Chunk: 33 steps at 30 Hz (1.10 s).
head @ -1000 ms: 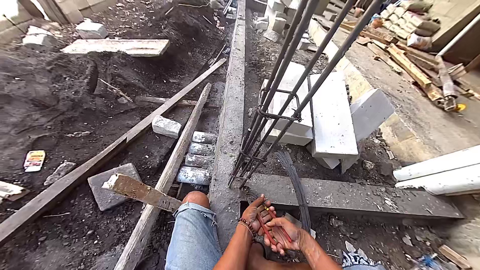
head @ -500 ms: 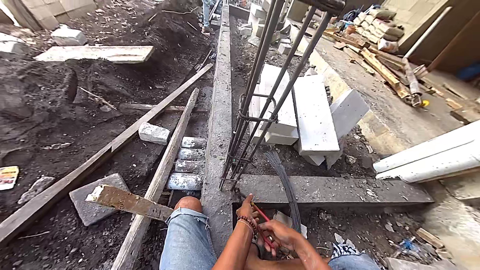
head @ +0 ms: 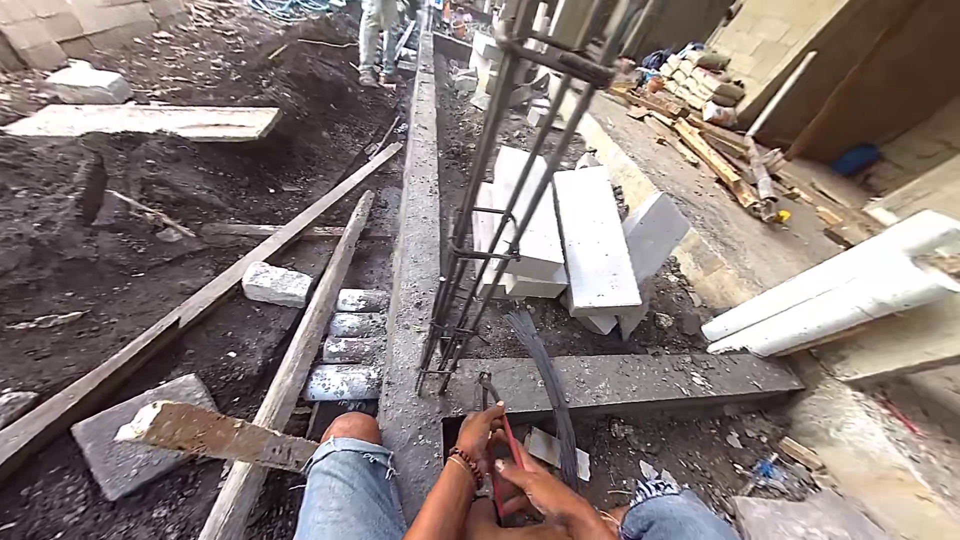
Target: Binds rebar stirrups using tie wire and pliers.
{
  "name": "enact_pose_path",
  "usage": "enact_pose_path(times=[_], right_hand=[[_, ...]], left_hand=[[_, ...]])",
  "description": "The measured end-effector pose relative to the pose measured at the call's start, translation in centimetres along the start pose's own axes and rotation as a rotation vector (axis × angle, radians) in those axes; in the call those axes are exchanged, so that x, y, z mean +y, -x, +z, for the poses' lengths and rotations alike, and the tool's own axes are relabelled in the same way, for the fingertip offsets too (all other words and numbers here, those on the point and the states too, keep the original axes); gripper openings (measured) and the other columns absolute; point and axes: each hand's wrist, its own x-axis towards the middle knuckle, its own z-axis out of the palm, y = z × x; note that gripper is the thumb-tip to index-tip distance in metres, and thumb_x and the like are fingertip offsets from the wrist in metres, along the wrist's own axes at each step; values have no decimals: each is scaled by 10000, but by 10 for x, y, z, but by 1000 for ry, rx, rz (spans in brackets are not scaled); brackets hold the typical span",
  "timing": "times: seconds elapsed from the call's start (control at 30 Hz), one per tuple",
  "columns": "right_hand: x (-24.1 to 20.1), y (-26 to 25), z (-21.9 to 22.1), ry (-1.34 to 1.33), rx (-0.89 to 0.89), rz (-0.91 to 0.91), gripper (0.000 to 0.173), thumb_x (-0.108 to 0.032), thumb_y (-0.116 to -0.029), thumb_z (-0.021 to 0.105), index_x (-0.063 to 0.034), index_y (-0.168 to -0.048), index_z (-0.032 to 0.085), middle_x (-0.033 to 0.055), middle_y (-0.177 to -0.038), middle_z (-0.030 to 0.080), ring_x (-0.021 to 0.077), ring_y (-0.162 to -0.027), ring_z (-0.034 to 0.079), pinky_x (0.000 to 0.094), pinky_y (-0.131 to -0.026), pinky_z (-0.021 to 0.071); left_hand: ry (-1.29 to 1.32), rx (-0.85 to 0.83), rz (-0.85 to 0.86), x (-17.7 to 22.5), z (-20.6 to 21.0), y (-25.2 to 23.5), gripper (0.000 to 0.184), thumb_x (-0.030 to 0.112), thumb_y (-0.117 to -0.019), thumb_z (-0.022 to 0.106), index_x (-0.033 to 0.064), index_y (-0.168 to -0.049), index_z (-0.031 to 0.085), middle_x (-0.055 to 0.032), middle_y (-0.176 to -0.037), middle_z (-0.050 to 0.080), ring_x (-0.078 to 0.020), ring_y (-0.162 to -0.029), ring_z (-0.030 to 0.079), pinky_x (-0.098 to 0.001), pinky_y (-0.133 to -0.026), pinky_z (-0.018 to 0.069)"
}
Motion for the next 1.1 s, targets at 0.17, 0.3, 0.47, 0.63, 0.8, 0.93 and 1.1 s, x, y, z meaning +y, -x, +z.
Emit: enact_pose_path(times=[0.17,0.3,0.47,0.63,0.8,0.93,1.1], right_hand=[[-12,3,28,-359,11,47,631,-560,-1093,314,-155,-1575,360,157,-1310,652,300,-996,711,492,-844,598],[-9,2,61,-299,73,-93,540,-421,-1104,392,-210,-1598,341,137,-1335,629,272,-1014,703,479,-837,610],[-1,2,73,-385,65,-142,533,-400,-1121,364,-172,-1602,336,161,-1248,667,285,-855,733,455,-754,636],[7,36,48,-365,38,-189,547,-369,-1123,352,-177,-1632,290,173,-1244,687,306,-875,735,471,-795,629],[18,63,40,-252,-26,-147,554,-348,-1119,377,-162,-1633,283,161,-1256,687,296,-885,739,459,-796,635],[22,65,59,-116,-17,-101,558,-337,-1109,412,-156,-1624,298,124,-1276,681,256,-887,738,438,-793,634],[28,65,77,-174,-43,-95,668,-367,-1095,450,-238,-1663,121,145,-1411,588,279,-985,726,465,-855,620]], left_hand=[[-272,-42,286,-1,-9,14,370,323,-1033,626,-28,-1145,591,-130,-907,623,-204,-762,608,-372,-700,538],[-528,-48,501,0,-31,16,505,455,-1001,616,-14,-1188,612,-131,-974,661,-208,-874,654,-408,-820,559],[-537,-133,432,16,-61,31,497,417,-1109,395,4,-1133,672,-106,-934,719,-184,-783,682,-355,-683,573],[-604,-50,337,48,-84,53,414,354,-1068,568,-28,-949,675,-142,-752,734,-250,-600,721,-393,-567,625],[-570,-187,477,50,-75,43,412,320,-1074,526,16,-1346,590,-142,-1178,723,-260,-981,733,-429,-826,622],[-625,-242,481,45,-65,50,290,222,-1070,558,-15,-1191,674,-129,-922,740,-223,-727,730,-380,-676,639],[-938,-99,469,52,-88,63,328,293,-1096,509,57,-1102,737,-43,-773,751,-163,-538,674,-324,-512,582]])
